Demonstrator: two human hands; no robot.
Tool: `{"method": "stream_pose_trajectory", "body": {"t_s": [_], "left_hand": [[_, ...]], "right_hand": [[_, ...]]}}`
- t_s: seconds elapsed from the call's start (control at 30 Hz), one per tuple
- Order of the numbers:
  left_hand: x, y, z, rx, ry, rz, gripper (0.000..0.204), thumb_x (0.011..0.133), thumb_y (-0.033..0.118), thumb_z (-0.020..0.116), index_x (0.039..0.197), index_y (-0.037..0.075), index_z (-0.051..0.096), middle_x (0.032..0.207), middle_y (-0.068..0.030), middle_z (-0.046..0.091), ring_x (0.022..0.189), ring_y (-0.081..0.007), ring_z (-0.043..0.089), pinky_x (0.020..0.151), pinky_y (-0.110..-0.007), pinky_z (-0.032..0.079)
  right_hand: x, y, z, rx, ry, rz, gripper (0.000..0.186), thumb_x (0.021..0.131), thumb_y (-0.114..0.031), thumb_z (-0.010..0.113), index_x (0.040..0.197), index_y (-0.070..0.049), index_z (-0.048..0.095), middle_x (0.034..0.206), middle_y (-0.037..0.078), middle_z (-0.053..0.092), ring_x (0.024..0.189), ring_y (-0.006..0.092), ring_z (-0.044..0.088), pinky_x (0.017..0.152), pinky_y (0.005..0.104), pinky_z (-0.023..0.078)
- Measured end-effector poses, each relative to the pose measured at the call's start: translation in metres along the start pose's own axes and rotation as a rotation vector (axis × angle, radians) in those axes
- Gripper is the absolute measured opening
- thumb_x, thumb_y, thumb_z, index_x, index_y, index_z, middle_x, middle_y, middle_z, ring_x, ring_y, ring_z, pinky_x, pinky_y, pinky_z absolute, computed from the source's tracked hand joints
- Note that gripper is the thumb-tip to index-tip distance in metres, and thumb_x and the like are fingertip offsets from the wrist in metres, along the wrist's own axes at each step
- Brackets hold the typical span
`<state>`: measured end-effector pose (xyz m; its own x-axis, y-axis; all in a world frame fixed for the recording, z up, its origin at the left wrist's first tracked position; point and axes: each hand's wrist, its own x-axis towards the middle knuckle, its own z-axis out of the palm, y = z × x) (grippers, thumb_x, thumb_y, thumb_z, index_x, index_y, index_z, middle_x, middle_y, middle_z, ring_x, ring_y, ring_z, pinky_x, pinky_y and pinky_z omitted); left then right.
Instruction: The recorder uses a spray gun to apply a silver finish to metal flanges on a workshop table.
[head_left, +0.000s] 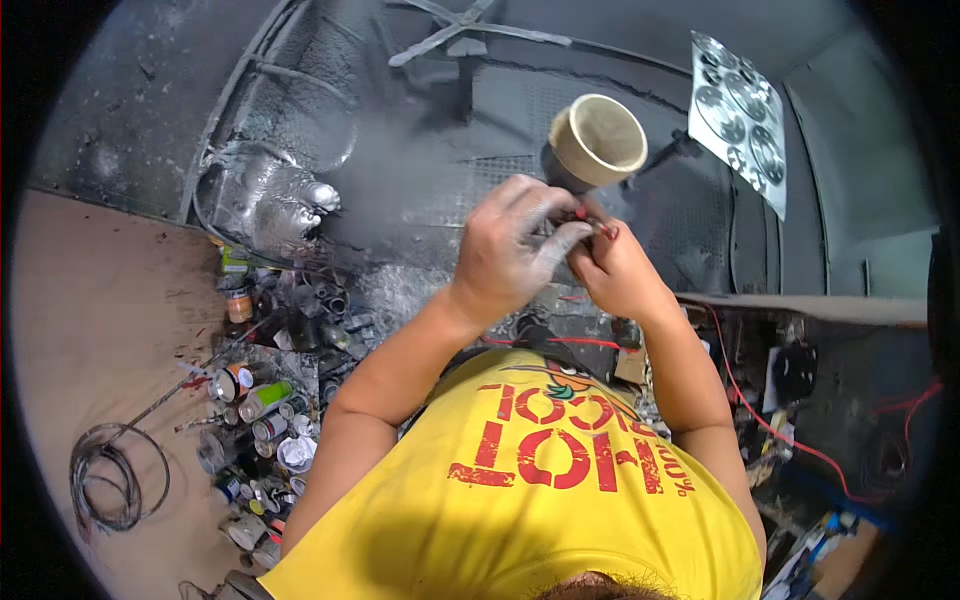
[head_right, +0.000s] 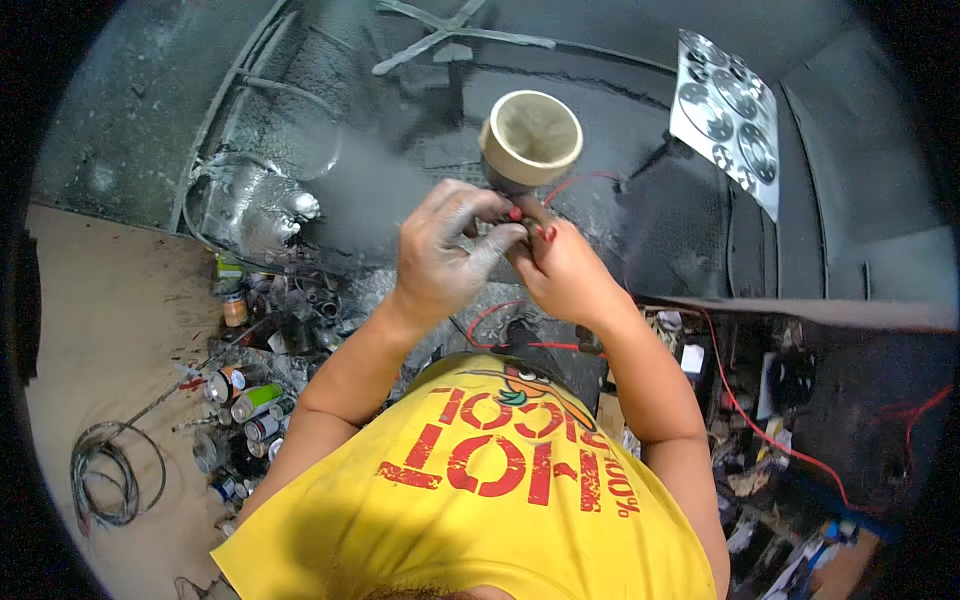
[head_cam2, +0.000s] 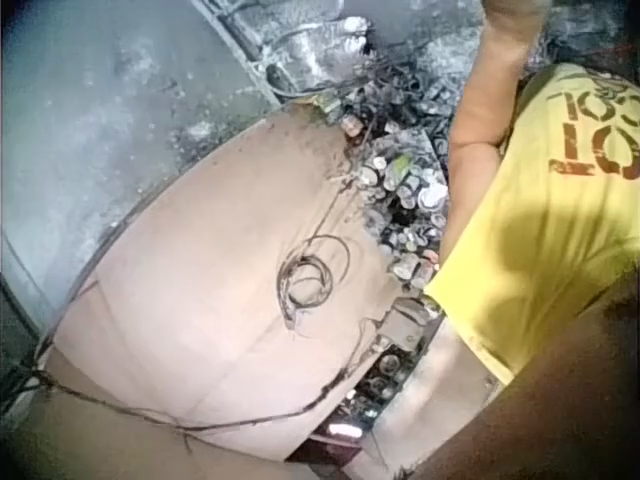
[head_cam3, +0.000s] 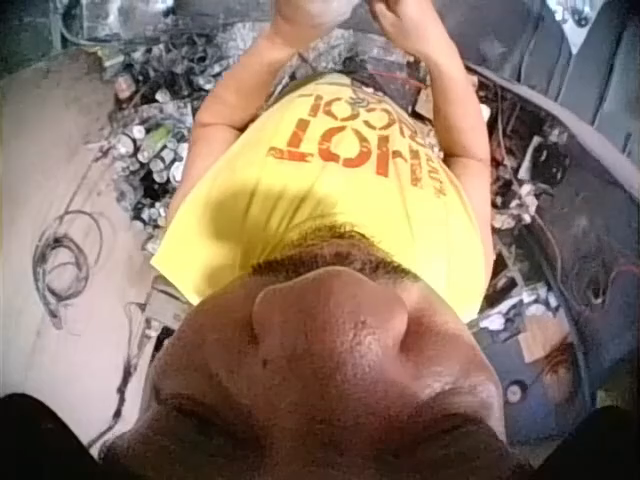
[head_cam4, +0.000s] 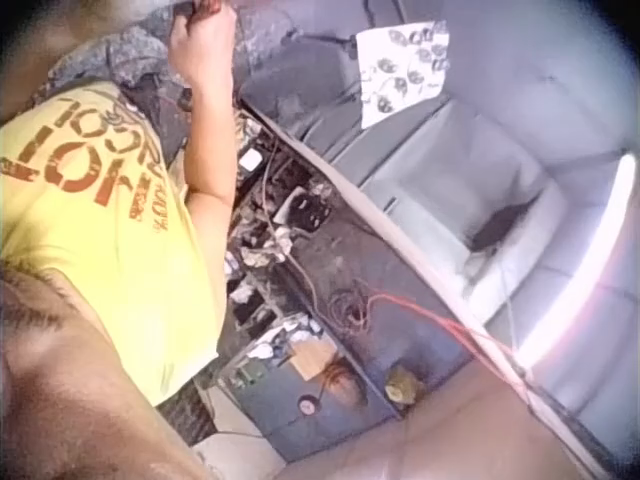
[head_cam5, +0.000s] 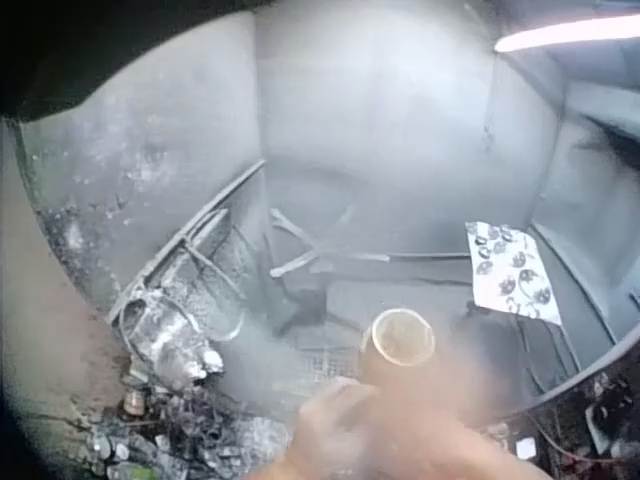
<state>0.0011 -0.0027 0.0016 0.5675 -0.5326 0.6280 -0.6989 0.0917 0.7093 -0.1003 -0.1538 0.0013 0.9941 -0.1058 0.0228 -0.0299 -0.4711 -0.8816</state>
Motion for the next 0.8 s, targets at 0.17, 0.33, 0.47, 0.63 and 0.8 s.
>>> {"method": "stream_pose_trajectory", "body": {"t_s": [0.17,0.33,0.47,0.63,0.8], "left_hand": [[0.039,-0.008,0.07,0.092,0.033,0.042,0.016,0.079,0.005,0.078,0.091,0.006,0.068,0.086,-0.0098,0.062,0.072,-0.0275,0.064,0.063,-0.037,0.051],[0.06,-0.006,0.11,0.317,0.066,0.024,0.015,0.082,0.014,0.074,0.092,0.007,0.066,0.084,-0.0074,0.056,0.075,-0.0292,0.062,0.066,-0.04,0.051],[0.075,-0.003,0.143,0.227,0.229,-0.023,0.016,0.081,0.014,0.078,0.09,0.007,0.067,0.081,-0.0076,0.06,0.068,-0.0276,0.06,0.061,-0.037,0.05],[0.104,0.006,0.186,0.429,0.183,0.086,0.017,0.078,0.012,0.08,0.089,0.007,0.067,0.079,-0.0075,0.061,0.065,-0.0274,0.06,0.06,-0.037,0.049],[0.136,0.01,0.237,0.297,0.015,0.143,0.017,0.076,0.008,0.08,0.087,0.006,0.067,0.076,-0.0087,0.06,0.066,-0.0283,0.06,0.06,-0.038,0.049]], "right_hand": [[0.009,0.04,-0.067,-0.02,-0.024,-0.096,0.036,0.089,0.002,0.056,0.125,0.003,0.05,0.084,0.021,0.065,0.078,0.0373,0.065,0.074,0.0403,0.051],[0.03,0.075,-0.109,0.154,-0.228,-0.004,0.041,0.088,0.004,0.053,0.129,0.003,0.047,0.086,0.019,0.063,0.075,0.0299,0.064,0.07,0.0384,0.051],[0.043,0.086,-0.142,0.109,-0.225,-0.285,0.033,0.088,0.005,0.052,0.122,0.003,0.048,0.086,0.022,0.062,0.073,0.0382,0.064,0.068,0.0397,0.051],[0.034,0.104,-0.189,0.069,-0.173,-0.254,0.02,0.087,0.003,0.054,0.107,0.004,0.054,0.081,0.02,0.062,0.076,0.0352,0.062,0.068,0.0398,0.05],[0.007,0.137,-0.238,0.182,-0.112,-0.106,0.033,0.09,-0.003,0.058,0.122,0.0,0.053,0.099,0.027,0.065,0.096,0.0452,0.064,0.081,0.0437,0.051]]}}
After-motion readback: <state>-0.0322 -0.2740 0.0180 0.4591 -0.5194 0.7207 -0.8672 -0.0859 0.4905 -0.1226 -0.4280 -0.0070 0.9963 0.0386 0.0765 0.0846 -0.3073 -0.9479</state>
